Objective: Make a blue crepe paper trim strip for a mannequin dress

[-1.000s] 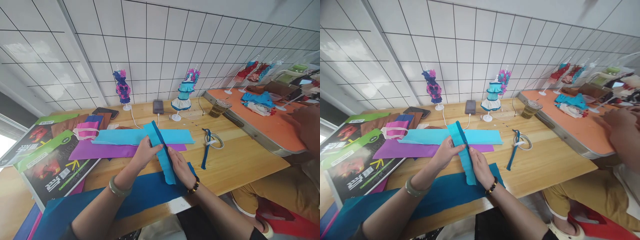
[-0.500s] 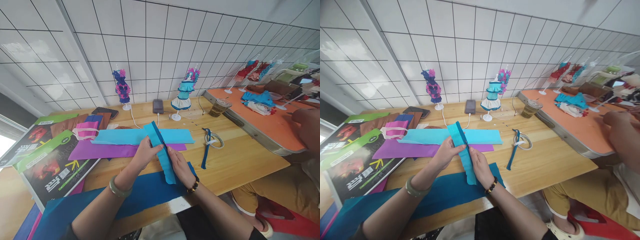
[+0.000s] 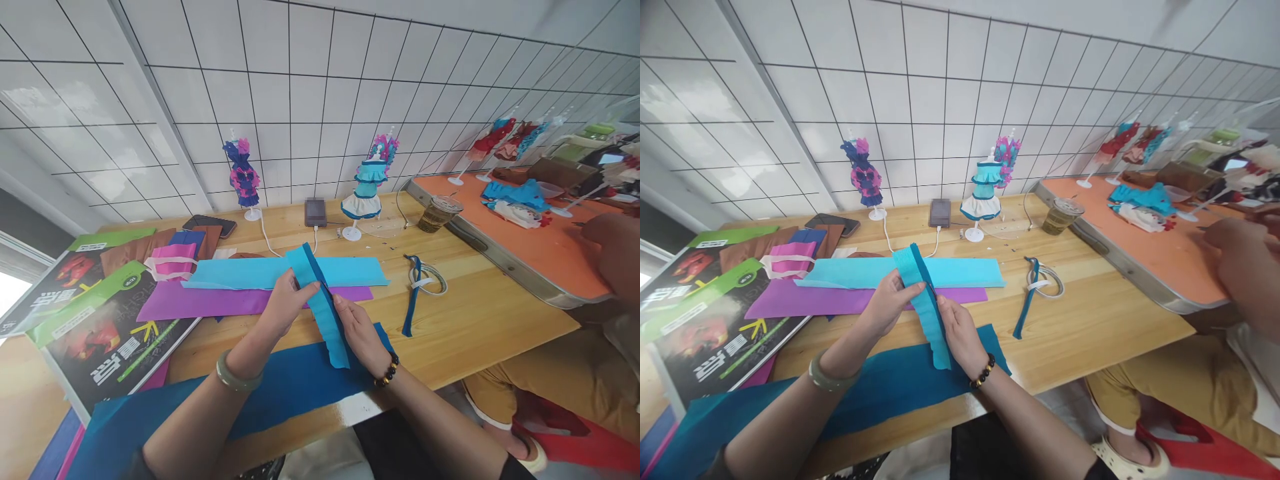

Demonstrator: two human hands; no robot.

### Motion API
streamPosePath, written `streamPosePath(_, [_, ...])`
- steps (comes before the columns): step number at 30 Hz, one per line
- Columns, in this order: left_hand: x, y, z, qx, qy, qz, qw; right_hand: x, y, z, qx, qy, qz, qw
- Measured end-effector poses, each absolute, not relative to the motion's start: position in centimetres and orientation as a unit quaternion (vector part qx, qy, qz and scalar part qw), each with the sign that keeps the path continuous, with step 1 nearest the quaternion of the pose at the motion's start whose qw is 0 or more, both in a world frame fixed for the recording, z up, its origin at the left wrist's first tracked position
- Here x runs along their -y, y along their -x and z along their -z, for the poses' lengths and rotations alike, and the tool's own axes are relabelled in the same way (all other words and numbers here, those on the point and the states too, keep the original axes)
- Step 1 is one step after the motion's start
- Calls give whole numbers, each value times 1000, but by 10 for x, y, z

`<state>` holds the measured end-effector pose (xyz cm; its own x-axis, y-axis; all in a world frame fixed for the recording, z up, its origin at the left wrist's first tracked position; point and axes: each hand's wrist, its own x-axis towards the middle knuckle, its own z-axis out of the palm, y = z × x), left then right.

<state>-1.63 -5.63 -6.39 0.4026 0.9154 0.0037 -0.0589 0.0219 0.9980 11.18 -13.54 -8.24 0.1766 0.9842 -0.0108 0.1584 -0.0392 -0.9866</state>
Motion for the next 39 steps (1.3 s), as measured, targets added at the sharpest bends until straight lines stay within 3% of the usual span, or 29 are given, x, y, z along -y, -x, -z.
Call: streamPosePath(39, [58, 15, 58, -359, -558, -396, 634, 135, -110, 81, 500, 581, -415, 491])
